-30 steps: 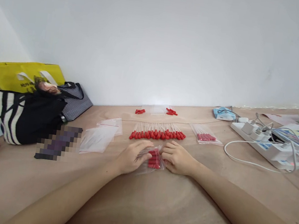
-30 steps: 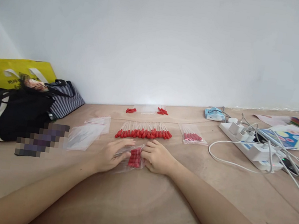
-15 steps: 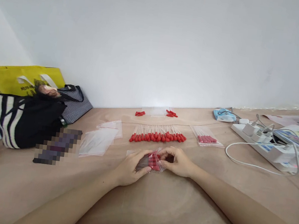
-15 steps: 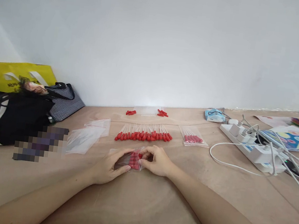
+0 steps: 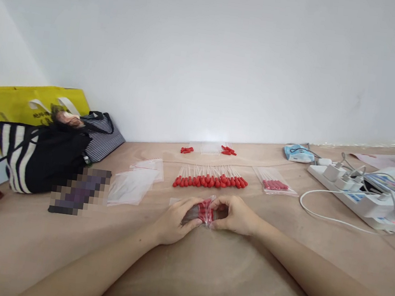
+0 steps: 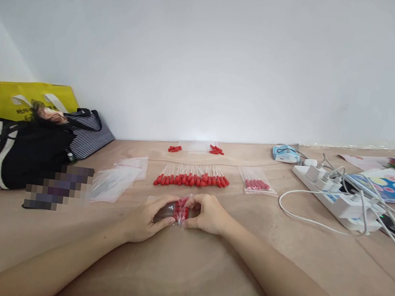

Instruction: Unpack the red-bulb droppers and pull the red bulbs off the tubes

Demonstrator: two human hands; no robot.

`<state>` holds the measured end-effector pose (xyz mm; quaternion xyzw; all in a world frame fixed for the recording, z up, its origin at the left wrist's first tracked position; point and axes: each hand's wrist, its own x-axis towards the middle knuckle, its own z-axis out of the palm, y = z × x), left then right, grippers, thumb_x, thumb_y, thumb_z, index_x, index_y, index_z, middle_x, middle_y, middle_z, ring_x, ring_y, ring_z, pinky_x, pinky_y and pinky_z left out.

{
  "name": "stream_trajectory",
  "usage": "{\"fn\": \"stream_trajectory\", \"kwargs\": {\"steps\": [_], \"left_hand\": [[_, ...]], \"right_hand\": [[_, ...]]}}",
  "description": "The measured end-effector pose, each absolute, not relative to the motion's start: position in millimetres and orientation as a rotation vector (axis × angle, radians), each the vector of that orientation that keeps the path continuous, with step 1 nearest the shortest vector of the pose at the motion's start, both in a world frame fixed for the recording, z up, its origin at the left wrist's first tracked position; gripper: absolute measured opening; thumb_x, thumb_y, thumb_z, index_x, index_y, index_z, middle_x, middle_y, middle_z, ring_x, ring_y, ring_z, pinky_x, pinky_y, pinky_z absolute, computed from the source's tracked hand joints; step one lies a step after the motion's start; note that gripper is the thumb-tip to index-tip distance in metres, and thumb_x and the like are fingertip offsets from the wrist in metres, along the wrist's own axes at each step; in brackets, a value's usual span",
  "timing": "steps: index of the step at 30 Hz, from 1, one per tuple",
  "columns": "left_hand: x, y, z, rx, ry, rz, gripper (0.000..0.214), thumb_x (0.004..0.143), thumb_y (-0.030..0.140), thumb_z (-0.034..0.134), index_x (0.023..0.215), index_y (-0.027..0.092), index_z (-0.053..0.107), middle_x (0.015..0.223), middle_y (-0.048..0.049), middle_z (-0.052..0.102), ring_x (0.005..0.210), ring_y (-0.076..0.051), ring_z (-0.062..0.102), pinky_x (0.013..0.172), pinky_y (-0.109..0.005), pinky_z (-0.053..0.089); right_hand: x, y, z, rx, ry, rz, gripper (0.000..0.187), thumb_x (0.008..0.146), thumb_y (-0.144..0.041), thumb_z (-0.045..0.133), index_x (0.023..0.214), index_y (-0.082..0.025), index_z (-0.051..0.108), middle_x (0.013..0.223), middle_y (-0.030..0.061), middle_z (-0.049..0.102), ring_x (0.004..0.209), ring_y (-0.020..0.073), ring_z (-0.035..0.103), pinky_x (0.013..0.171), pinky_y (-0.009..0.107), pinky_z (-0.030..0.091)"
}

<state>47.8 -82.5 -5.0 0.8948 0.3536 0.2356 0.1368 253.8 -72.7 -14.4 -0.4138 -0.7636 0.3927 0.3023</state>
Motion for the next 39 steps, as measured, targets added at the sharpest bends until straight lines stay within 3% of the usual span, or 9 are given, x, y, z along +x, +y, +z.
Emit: {"fn": "stream_trajectory", "kwargs": {"steps": [5,19,26,30,33,39], "left_hand": [[48,-82,-6,2.593,1.006,0.691,0.036,0.08,0.026,0.049,0.115,0.02,0.041,0.112,-0.0057,0.056,0.101,-0.017,0.053,0.085,-0.033,0.044],[46,-83,-3,2.497,1.063,0.604,0.037,0.081,0.028,0.047,0.118,0.022,0.04,0.117,-0.004,0.052,0.104,-0.018,0.049,0.089,-0.031,0.039],[46,-81,-5,2.492,1.074,0.523,0.048,0.081,0.03,0.048,0.127,0.023,0.035,0.126,-0.004,0.047,0.113,-0.019,0.045,0.095,-0.035,0.036],[47,-80,-6,2.523,1.021,0.488,0.047,0.082,0.029,0.045,0.128,0.025,0.035,0.132,-0.0023,0.041,0.12,-0.018,0.037,0.1,-0.036,0.03],[46,-79,-7,2.528,1.064,0.456,0.045,0.083,0.031,0.044,0.127,0.027,0.037,0.132,-0.0033,0.04,0.121,-0.019,0.036,0.101,-0.039,0.028],[43,-79,-8,2.503,1.098,0.419,0.043,0.083,0.034,0.044,0.126,0.029,0.039,0.133,-0.0048,0.038,0.122,-0.021,0.035,0.1,-0.041,0.028]], "right_hand": [[250,-72,-15,-1.016,-1.998,1.134,0.025,0.055,-0.014,0.064,0.079,-0.016,0.057,0.067,-0.004,0.054,0.057,0.0068,0.045,0.052,0.019,0.036],[254,-68,-18,-0.902,-1.888,1.342,0.029,0.059,-0.011,0.059,0.086,-0.017,0.049,0.065,-0.0047,0.053,0.056,0.0061,0.048,0.053,0.019,0.037],[271,-63,-10,-1.133,-1.653,1.622,0.029,0.057,-0.013,0.056,0.084,-0.018,0.046,0.057,-0.0063,0.054,0.044,0.0068,0.051,0.035,0.014,0.031],[269,-66,-7,-1.17,-1.368,1.794,0.026,0.059,-0.014,0.054,0.083,-0.018,0.044,0.06,-0.0033,0.059,0.044,0.0085,0.055,0.038,0.017,0.042],[263,-68,-8,-1.141,-1.236,1.816,0.022,0.062,-0.017,0.06,0.08,-0.017,0.046,0.063,-0.0019,0.06,0.047,0.0074,0.057,0.046,0.019,0.048],[271,-61,-10,-1.191,-1.211,1.762,0.03,0.057,-0.023,0.072,0.074,-0.016,0.049,0.058,-0.0038,0.058,0.043,0.0051,0.053,0.041,0.015,0.045]]}}
